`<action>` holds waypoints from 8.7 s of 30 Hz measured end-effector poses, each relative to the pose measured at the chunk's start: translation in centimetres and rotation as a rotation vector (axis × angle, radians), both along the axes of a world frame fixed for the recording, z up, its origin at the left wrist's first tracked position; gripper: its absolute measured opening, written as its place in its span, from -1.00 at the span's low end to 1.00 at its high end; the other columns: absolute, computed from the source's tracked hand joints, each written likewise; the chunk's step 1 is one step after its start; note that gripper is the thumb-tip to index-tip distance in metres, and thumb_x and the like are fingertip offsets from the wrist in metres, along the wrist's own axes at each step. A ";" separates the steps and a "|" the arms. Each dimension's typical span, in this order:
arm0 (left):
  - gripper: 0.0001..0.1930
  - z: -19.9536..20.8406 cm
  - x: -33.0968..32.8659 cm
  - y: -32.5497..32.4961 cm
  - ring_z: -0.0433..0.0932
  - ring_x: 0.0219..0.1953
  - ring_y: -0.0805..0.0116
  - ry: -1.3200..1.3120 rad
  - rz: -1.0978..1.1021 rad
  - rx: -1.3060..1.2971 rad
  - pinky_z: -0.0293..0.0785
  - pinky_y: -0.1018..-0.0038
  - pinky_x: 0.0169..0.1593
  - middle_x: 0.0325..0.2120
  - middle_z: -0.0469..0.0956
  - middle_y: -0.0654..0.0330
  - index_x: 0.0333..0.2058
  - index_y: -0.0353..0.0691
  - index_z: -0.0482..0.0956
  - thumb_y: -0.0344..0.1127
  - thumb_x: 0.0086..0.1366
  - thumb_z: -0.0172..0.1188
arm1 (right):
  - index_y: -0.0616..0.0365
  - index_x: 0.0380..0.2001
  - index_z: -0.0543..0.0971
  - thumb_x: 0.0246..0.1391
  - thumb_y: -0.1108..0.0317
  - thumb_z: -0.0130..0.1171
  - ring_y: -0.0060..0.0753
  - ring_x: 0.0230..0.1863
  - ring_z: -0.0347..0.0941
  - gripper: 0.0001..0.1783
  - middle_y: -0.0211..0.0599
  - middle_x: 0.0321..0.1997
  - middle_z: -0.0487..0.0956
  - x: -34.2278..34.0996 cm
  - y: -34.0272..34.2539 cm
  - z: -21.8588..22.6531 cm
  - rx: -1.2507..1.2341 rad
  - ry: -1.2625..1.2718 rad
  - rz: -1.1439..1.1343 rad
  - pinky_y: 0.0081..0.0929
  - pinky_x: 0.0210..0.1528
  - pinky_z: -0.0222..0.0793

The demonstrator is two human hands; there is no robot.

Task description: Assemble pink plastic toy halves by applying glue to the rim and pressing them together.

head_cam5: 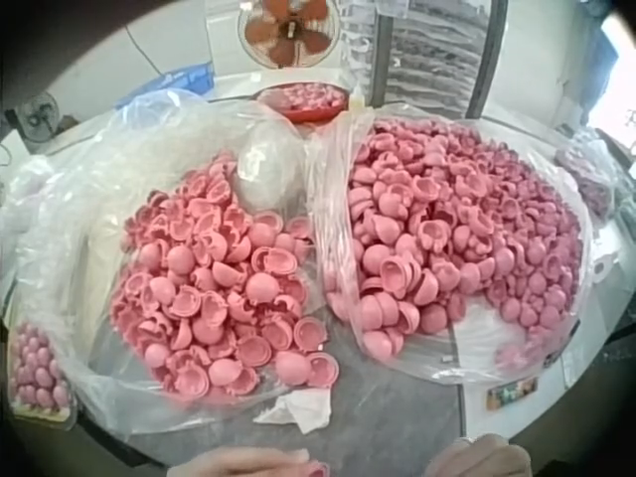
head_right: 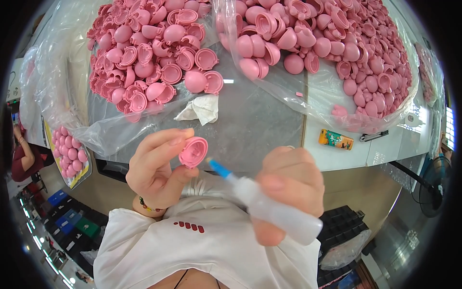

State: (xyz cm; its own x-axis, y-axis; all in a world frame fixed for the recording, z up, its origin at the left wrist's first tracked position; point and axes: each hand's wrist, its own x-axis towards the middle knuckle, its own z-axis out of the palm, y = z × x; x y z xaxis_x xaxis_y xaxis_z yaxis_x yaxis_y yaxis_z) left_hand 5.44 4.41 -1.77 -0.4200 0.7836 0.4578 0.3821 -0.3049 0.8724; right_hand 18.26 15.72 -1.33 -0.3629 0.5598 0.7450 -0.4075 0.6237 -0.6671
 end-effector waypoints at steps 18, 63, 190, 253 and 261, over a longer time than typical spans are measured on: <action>-0.50 -1.7 0.0 -0.6 0.51 -0.44 0.15 -1.252 -0.528 0.129 0.49 0.46 -0.41 -0.13 0.32 -0.09 0.00 -0.29 0.20 -0.40 0.07 0.13 | 0.23 -0.34 0.48 -0.19 0.53 0.09 -0.46 -0.36 0.37 -0.77 -0.27 -0.26 0.50 1.3 6.0 2.1 0.084 -0.688 -0.393 -0.65 -0.37 0.23; -0.50 -0.9 0.7 0.0 0.46 -0.26 0.30 -0.537 -0.269 -0.103 0.38 0.49 -0.17 -0.22 0.43 -0.13 -0.24 -0.43 0.43 -0.51 -0.26 0.37 | 0.12 -0.47 0.46 -0.40 0.52 0.28 -0.49 -0.58 0.18 -0.71 -0.39 -0.56 0.35 1.6 -1.0 0.3 0.270 -0.535 0.032 -0.60 -0.62 0.07; -0.48 -0.3 2.3 -1.1 0.49 -0.31 0.35 -1.043 -0.283 -0.136 0.47 0.50 -0.27 -0.12 0.32 -0.19 -0.07 -0.40 0.20 -0.46 -0.01 0.21 | 0.37 -0.25 0.39 -0.19 -0.03 0.15 -0.54 -0.54 0.04 -0.37 -0.39 -0.50 0.25 2.5 -1.6 -1.1 -0.484 0.060 -0.037 -0.65 -0.62 -0.11; -0.58 -2.8 2.0 -2.0 0.45 -0.38 0.20 -1.501 -0.731 0.140 0.49 0.35 -0.34 -0.10 0.35 0.03 -0.10 -0.12 0.20 -0.50 0.05 0.10 | 0.25 -0.20 0.37 -0.31 0.63 0.13 -0.54 -0.33 0.35 -0.54 -0.29 -0.19 0.46 0.5 1.6 0.1 -0.090 -0.556 -0.316 -0.65 -0.39 0.26; -0.56 -2.4 2.2 -2.0 0.47 -0.36 0.23 -1.379 -0.620 -0.002 0.47 0.44 -0.34 -0.11 0.35 -0.06 -0.10 -0.22 0.21 -0.43 0.03 0.15 | 0.24 -0.29 0.44 -0.24 0.50 0.12 -0.42 -0.39 0.34 -0.68 -0.24 -0.37 0.44 1.4 8.6 1.8 0.395 -0.949 -0.367 -0.57 -0.31 0.24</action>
